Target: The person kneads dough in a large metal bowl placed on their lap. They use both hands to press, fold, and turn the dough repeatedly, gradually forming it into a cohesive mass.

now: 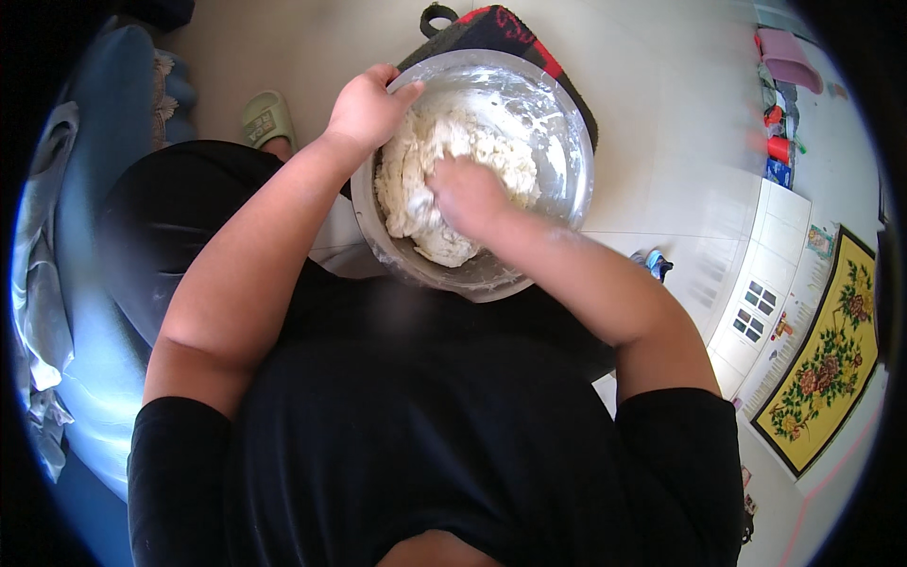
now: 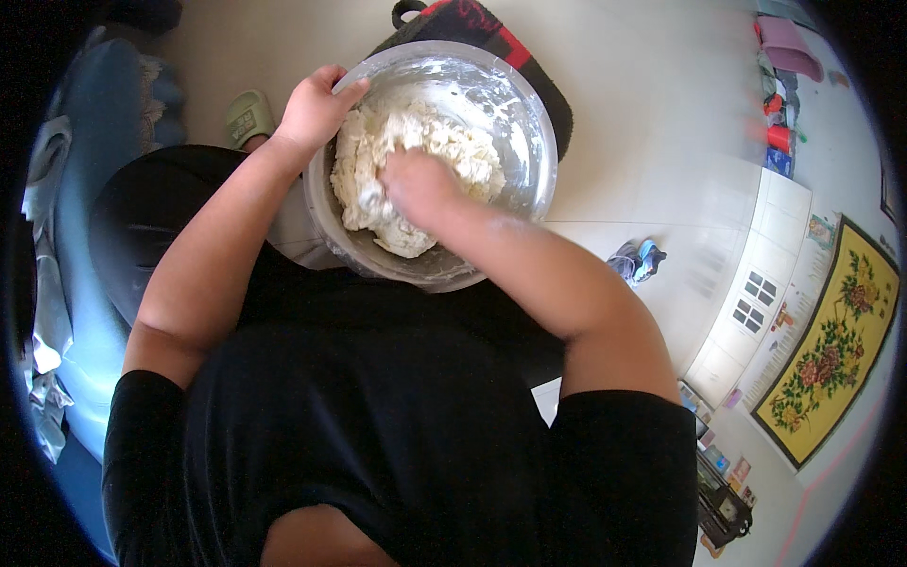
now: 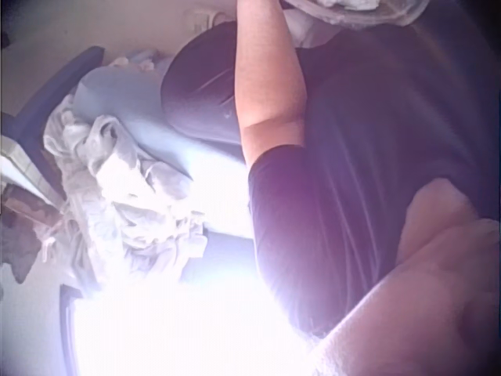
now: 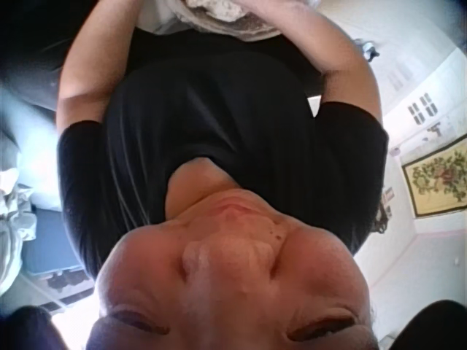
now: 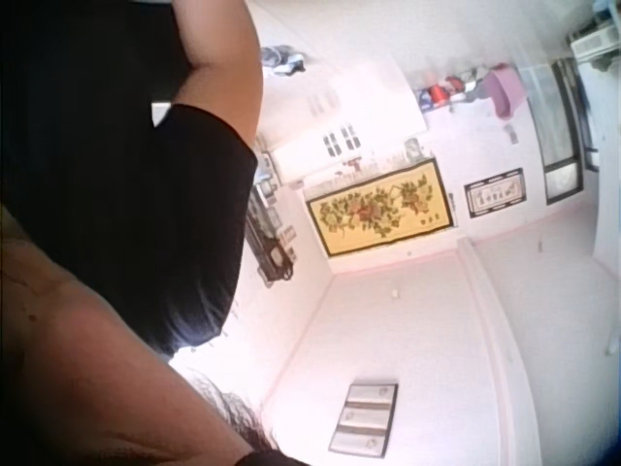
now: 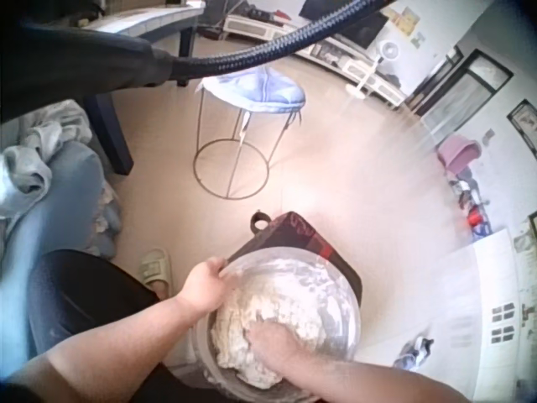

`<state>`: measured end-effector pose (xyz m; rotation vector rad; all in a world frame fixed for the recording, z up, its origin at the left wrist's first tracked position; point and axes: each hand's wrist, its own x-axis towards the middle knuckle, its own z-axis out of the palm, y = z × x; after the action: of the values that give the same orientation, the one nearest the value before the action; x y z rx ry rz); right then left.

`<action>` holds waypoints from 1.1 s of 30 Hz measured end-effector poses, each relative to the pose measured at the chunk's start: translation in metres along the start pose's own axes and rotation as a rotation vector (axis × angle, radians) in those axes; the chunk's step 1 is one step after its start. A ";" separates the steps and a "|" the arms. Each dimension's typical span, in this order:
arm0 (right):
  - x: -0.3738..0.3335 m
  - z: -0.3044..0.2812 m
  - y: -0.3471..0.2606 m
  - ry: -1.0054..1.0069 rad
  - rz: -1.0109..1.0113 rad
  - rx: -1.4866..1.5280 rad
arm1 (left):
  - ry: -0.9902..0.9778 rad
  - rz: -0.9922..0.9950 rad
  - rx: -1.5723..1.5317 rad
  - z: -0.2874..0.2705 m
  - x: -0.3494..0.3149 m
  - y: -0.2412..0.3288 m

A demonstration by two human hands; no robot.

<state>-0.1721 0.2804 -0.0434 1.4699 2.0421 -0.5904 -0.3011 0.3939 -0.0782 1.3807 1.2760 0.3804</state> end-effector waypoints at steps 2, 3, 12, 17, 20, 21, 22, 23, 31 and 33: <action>0.015 -0.005 0.009 0.159 0.067 0.095 | 0.010 0.031 0.039 0.000 0.005 0.002; 0.023 -0.005 0.014 0.187 0.110 0.153 | 0.007 0.026 0.052 -0.002 0.007 0.006; -0.074 -0.047 0.030 -0.010 -0.127 0.484 | 0.013 0.020 0.067 -0.004 0.002 0.013; -0.090 -0.060 0.072 0.062 0.231 1.091 | 0.012 0.012 0.120 -0.007 -0.004 0.020; -0.037 -0.015 0.113 0.258 0.435 1.175 | 0.029 0.063 0.171 -0.006 -0.010 0.026; -0.015 -0.001 0.125 0.322 0.478 1.144 | 0.030 0.085 0.192 -0.005 -0.010 0.027; 0.009 -0.001 0.122 0.316 0.461 1.342 | 0.025 0.085 0.195 -0.003 -0.010 0.025; 0.032 0.001 0.106 0.307 0.444 1.540 | 0.025 0.071 0.215 -0.005 -0.011 0.025; 0.051 -0.062 -0.001 0.016 -0.106 0.345 | 0.035 0.077 0.284 -0.004 -0.002 0.017; 0.044 -0.087 0.000 -0.131 -0.012 0.475 | 0.045 0.069 0.258 -0.003 -0.006 0.016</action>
<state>-0.1989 0.3668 -0.0068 1.6229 1.8883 -1.2075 -0.2984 0.3947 -0.0617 1.6455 1.3518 0.3024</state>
